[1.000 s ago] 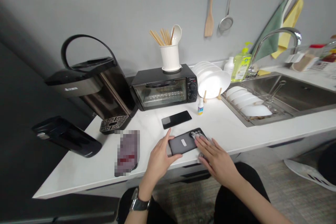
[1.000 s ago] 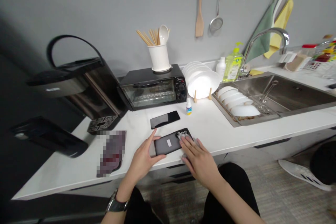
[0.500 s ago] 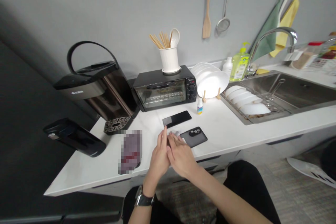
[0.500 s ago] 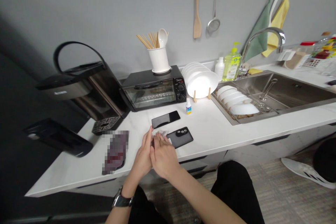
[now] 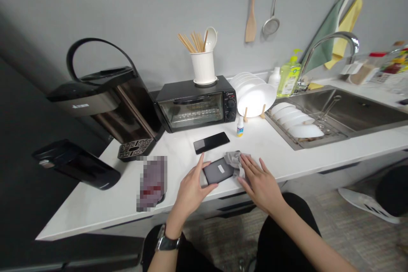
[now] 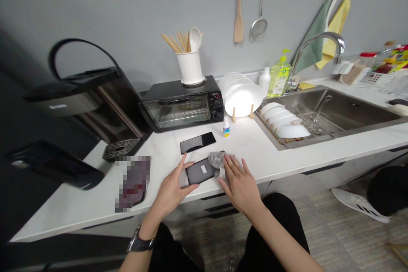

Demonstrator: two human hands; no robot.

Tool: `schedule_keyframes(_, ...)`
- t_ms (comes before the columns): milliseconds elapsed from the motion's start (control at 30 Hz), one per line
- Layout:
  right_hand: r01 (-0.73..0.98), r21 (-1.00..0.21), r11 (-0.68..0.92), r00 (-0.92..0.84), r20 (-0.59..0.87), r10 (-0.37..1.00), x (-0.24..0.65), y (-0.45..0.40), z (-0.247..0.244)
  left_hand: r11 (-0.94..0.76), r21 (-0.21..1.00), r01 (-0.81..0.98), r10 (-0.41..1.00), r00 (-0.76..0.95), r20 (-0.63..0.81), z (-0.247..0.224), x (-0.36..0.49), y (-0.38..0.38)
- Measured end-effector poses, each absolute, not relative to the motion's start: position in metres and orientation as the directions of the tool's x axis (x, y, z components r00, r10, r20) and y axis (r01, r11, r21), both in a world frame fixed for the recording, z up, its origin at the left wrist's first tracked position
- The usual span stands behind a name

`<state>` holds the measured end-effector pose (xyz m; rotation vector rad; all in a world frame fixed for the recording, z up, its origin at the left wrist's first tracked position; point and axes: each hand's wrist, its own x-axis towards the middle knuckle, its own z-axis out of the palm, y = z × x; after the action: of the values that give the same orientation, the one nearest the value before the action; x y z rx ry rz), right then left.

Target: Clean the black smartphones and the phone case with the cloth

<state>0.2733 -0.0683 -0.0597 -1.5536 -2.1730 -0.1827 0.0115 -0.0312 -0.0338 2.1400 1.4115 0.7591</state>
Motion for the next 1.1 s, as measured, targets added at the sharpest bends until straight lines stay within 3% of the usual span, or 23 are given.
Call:
schedule_keyframes(133,0.902,-0.239,0.36,-0.231,0.437,0.869,0.231,-0.044,-0.053,-0.358,0.653,0.667,0.928,0.332,0.169,-0.036,0.01,-0.031)
schedule_keyframes(267,0.798,-0.34,0.497,-0.343,0.422,0.839,0.182,-0.047,-0.044,-0.319,0.655,0.685,0.942,0.307,0.138,-0.037,0.007,-0.033)
schedule_keyframes(400,0.713,-0.359,0.602,-0.466,0.399,0.79,0.192,-0.078,-0.044,-0.308,0.672,0.674,0.945,0.297,0.135,-0.037,0.008,-0.033)
schedule_keyframes(600,0.888,-0.239,0.393,-0.274,0.413,0.869,0.274,-0.082,-0.057,-0.351,0.676,0.648,0.929,0.329,0.167,-0.033,0.011,-0.031)
schedule_keyframes(733,0.916,-0.235,0.327,-0.197,0.447,0.872,0.271,-0.048,-0.058,-0.36,0.673,0.646,0.926,0.338,0.17,-0.032,0.011,-0.029)
schedule_keyframes(967,0.757,-0.348,0.553,-0.403,0.417,0.815,0.184,-0.051,-0.046,-0.352,0.691,0.632,0.924,0.354,0.147,-0.038,0.005,-0.03)
schedule_keyframes(1100,0.716,-0.321,0.62,-0.508,0.37,0.778,0.216,-0.085,-0.05,-0.35,0.694,0.63,0.925,0.35,0.148,-0.038,0.005,-0.031)
